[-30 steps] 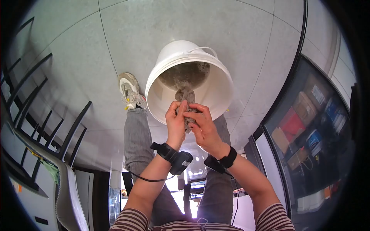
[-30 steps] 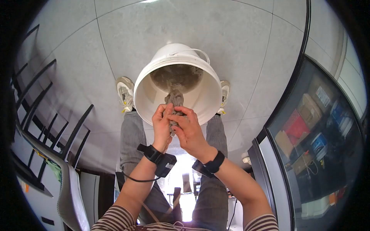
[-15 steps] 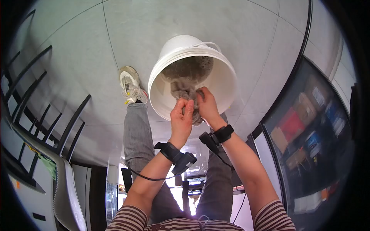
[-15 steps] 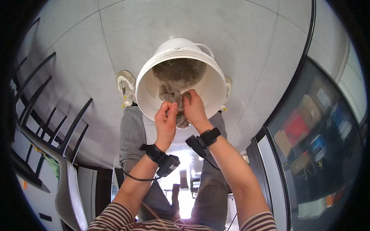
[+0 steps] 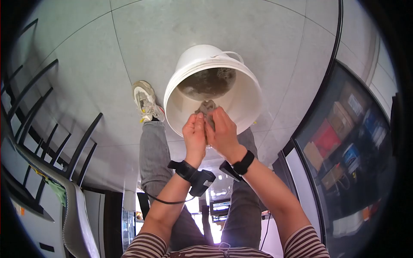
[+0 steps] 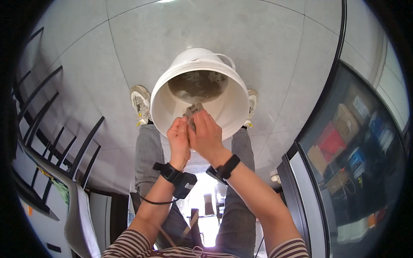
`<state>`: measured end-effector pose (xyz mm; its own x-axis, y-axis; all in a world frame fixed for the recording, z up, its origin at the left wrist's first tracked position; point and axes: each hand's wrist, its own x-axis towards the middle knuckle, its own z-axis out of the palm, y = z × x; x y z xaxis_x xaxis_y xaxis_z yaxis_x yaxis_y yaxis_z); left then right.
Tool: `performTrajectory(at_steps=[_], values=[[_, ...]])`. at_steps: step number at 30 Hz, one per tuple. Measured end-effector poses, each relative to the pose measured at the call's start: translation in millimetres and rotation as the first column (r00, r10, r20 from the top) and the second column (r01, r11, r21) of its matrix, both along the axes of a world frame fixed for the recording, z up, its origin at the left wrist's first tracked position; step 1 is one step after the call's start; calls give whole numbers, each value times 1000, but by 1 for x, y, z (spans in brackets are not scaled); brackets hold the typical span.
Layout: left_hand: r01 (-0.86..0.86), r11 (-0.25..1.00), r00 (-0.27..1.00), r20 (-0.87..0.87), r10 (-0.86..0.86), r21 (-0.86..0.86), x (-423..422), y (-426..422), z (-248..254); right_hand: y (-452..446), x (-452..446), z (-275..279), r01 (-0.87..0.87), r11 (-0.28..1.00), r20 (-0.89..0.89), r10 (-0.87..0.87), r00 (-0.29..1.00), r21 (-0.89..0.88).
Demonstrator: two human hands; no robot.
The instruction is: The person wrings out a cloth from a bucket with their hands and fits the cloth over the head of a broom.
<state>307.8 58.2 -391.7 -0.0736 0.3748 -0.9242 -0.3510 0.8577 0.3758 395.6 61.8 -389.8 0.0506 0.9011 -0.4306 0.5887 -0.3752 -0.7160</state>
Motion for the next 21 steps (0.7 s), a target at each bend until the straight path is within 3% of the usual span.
performTrajectory(at_steps=[2, 3, 4, 8, 10, 11, 14, 16, 17, 19, 20, 21], values=[[240, 950, 963, -169, -208, 201, -5, 1, -2, 1, 4, -14, 78, 994, 11, -78, 997, -71], [342, 915, 935, -176, -308, 213, -6, 4, 2, 0, 8, -23, 121, 953, -4, -127, 992, -278], [340, 915, 936, -172, -307, 217, -4, 2, 3, -2, 13, -29, 148, 870, -11, -174, 985, -470], [152, 981, 988, -40, -148, 125, 2, -2, 6, -11, 31, -31, 288, 824, -2, -331, 944, -488], [88, 995, 996, 12, -89, 46, 2, 2, 11, -8, 54, -27, 265, 914, -344, -367, 864, -308], [15, 999, 996, 87, -18, 39, 2, 8, 11, -6, 63, -21, 266, 914, -346, -368, 863, -307], [-65, 997, 981, 184, 56, 46, -1, 20, 11, 13, 78, 9, 130, 886, -479, -358, 801, -445], [-74, 995, 976, 210, 59, 65, -3, 19, 10, 19, 82, 19, -80, 607, -331, -313, 890, -791], [-42, 995, 979, 201, 23, 94, -6, 15, 7, 15, 84, 19, -81, 606, -333, -316, 888, -791], [-6, 992, 982, 189, -18, 126, -12, 14, 5, 4, 85, 13, 122, 662, -395, -573, 718, -740], [-37, 996, 988, 154, 25, 80, -15, 14, 4, -1, 82, 12, 122, 663, -396, -574, 717, -739], [-53, 997, 990, 135, 45, 54, -16, 14, 4, -6, 77, 11, 275, 667, -390, -667, 635, -693]])
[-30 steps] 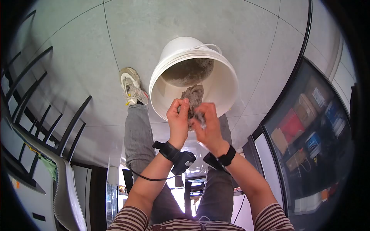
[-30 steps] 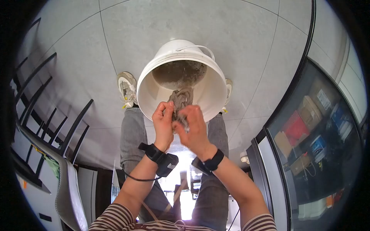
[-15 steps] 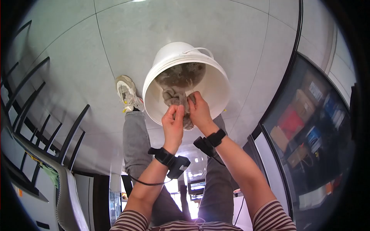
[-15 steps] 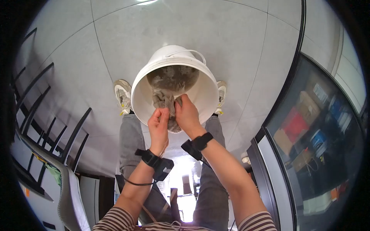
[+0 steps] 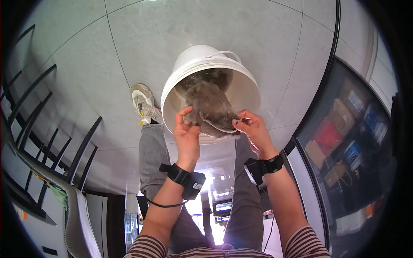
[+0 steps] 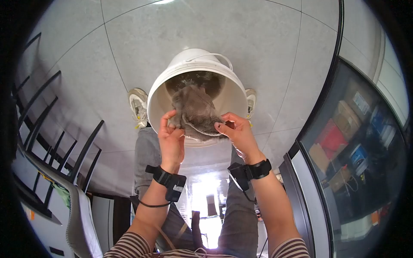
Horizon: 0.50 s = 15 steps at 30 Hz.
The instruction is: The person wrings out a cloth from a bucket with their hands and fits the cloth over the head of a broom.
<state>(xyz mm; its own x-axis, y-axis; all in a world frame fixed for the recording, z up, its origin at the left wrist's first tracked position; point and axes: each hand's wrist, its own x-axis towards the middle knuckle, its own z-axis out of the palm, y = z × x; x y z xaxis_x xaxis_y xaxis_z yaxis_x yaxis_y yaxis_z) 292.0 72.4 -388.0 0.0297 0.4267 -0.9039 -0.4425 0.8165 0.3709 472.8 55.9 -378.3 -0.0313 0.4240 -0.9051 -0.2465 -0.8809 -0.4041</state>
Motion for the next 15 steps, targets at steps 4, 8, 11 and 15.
performTrajectory(at_steps=[4, 8, 11, 15], values=[[-145, 987, 984, -114, 137, -74, -1, 0, -2, -12, -2, 2, 431, 902, 57, -428, 902, -37], [-213, 976, 970, -126, 206, -48, -11, -11, -13, -13, 23, 7, 481, 877, -233, -469, 852, -5], [-302, 947, 953, -8, 303, -113, -9, -5, -8, 1, -6, -4, 179, 984, 207, -173, 963, -10], [-358, 914, 883, 247, 399, -192, -12, -4, -6, 6, -17, -32, -325, 850, 432, 130, 893, 415]])
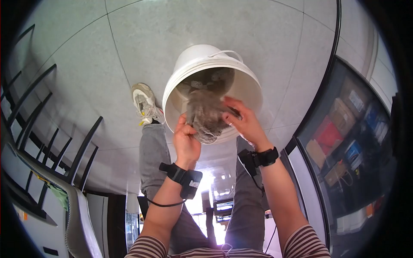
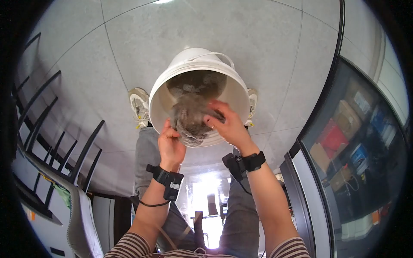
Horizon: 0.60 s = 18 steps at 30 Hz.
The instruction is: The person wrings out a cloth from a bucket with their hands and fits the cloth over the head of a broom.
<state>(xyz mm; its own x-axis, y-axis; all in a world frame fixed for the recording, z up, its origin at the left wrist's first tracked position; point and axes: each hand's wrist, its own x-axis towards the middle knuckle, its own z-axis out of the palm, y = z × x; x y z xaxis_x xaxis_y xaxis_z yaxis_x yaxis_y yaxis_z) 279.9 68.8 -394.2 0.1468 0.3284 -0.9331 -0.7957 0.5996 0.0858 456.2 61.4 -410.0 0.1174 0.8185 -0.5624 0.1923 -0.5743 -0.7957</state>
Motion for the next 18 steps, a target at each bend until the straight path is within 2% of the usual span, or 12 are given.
performTrajectory(at_steps=[2, 3, 4, 5, 6, 7, 8, 10, 13, 14, 16, 18], values=[[21, 999, 999, -42, -22, -29, 5, 6, 5, -3, 8, -1, -313, 946, -67, 319, 945, 82], [38, 997, 996, -78, -43, -62, 7, 10, 9, -4, 12, 5, -72, 976, -155, 40, 987, -207], [37, 997, 996, -79, -42, -67, 7, 10, 8, -6, 16, 9, 147, 858, -154, -252, 955, -493], [142, 990, 979, -150, -141, -5, 7, 10, 7, -9, 21, 8, 145, 856, -152, -251, 956, -497], [250, 967, 946, -226, -232, 52, 8, 11, 7, -11, 25, 8, 256, 821, -133, -369, 920, -510], [249, 967, 947, -224, -232, 52, 9, 12, 8, -12, 27, 8, 362, 774, -112, -482, 869, -520], [200, 979, 970, -149, -191, 46, 10, 13, 10, -13, 24, 7, 364, 774, -110, -482, 869, -519], [150, 988, 986, -73, -147, 36, 12, 13, 10, -10, 8, 13, 40, 885, -213, -156, 965, -464], [116, 993, 992, -50, -114, 29, 11, 15, 7, -4, 6, 20, -130, 891, -230, 29, 973, -436], [58, 998, 998, -19, -59, -20, 9, 17, 7, -5, 4, 19, -129, 890, -234, 26, 972, -438], [4, 997, 1000, 5, -4, -83, 5, 14, 3, -10, 2, 19, 231, 882, -232, -346, 909, -410], [117, 993, 980, -156, -120, -30, 4, 6, -4, -8, 0, 25, 296, 879, -222, -394, 892, -373]])
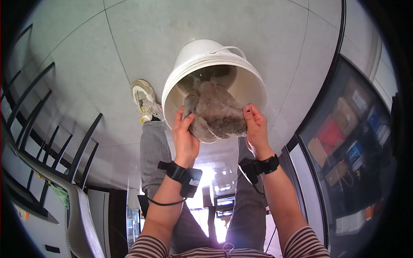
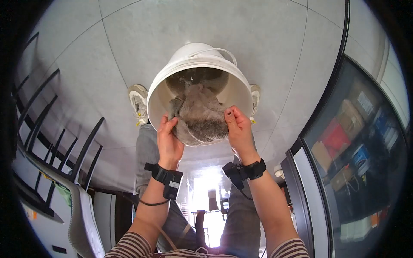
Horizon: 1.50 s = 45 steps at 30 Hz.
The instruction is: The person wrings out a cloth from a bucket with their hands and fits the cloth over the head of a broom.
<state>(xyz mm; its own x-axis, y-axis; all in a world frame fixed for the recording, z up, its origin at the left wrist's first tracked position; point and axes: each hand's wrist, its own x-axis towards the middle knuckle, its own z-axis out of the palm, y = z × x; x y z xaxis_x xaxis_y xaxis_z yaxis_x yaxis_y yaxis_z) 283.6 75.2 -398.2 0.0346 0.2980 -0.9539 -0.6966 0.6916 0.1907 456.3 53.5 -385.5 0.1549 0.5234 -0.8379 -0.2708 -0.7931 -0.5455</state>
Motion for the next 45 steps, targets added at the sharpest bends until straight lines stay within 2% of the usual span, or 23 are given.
performTrajectory(at_steps=[1, 2, 3, 4, 6, 7, 11, 13, 16, 19, 23, 25, 26, 28, 29, 31, 34, 36, 38, 41, 42, 44, 45], values=[[2, 1000, 1000, 1, -2, -3, 3, -2, 0, 1, -1, 2, 58, 997, 26, -60, 998, 42], [131, 991, 985, -110, -130, 0, 8, -4, 2, 0, -4, 3, 60, 997, 27, -61, 998, 39], [258, 966, 942, -220, -254, -12, 13, -5, 4, -1, -7, 5, 49, 996, -30, -46, 998, 72], [259, 966, 941, -221, -256, -14, 18, -9, 4, -1, -10, 7, 40, 994, -87, -30, 996, 106], [455, 890, 888, -82, -452, 23, 22, -14, 3, 2, -18, 13, 67, 997, -142, -60, 988, 44], [443, 897, 896, 26, -442, -4, 19, -8, 4, 3, -21, 16, 89, 996, -193, -90, 977, -15], [447, 894, 887, 128, -444, 6, 6, -18, -6, -2, -13, 20, 189, 980, -250, -200, 947, -67], [133, 991, 982, 136, -133, 12, 6, -18, -5, -7, -5, 18, 137, 990, -230, -141, 963, -35], [-30, 999, 999, 34, 31, -12, 5, -10, 1, -9, 5, 17, 62, 997, -148, -57, 987, 33], [-110, 989, 993, 41, 114, -100, 8, -2, 2, -13, 1, 7, 113, 993, -155, -118, 981, -39], [-62, 977, 984, 151, 94, -205, 13, 3, 4, -6, -2, 4, 136, 988, -223, -147, 964, -68], [152, 988, 984, 100, -147, -41, 14, -6, 2, 13, -10, 16, -328, 945, 40, 328, 944, 9], [151, 988, 984, 100, -146, -40, 15, -10, 2, 11, -9, 14, -329, 944, 41, 328, 944, 10], [190, 982, 981, 37, -189, -15, 20, -9, 4, 7, -5, 11, -660, 740, 57, 670, 740, -127], [189, 982, 981, 39, -189, -12, 22, -8, 4, 8, -6, 11, -661, 740, 60, 671, 739, -127], [297, 954, 951, -100, -291, 44, 23, -9, 3, 14, -15, 12, -622, 738, 479, 461, 747, 261], [453, 890, 880, -184, -438, 50, 18, -23, -3, 15, -47, 20, -628, 682, 475, 440, 762, 376], [351, 936, 923, -181, -340, 30, 28, -23, 3, 12, -57, 10, -653, 684, 528, 442, 725, 324], [514, 852, 841, -251, -479, 98, 28, -27, 9, 7, -53, -16, -575, 817, 441, 502, 744, 40], [643, 762, 748, -274, -604, 77, 18, -45, -5, 7, -52, -20, -539, 842, 361, 507, 783, -15], [640, 763, 752, -275, -599, 88, 21, -37, -5, 10, -53, -17, -541, 841, 371, 506, 779, -10], [127, 991, 987, -93, -131, -48, 27, -16, 3, 11, -59, 2, -661, 661, 567, 409, 715, 355], [253, 967, 965, -79, -251, 16, 19, -9, 8, 13, -62, 10, -652, 671, 526, 433, 732, 354]])
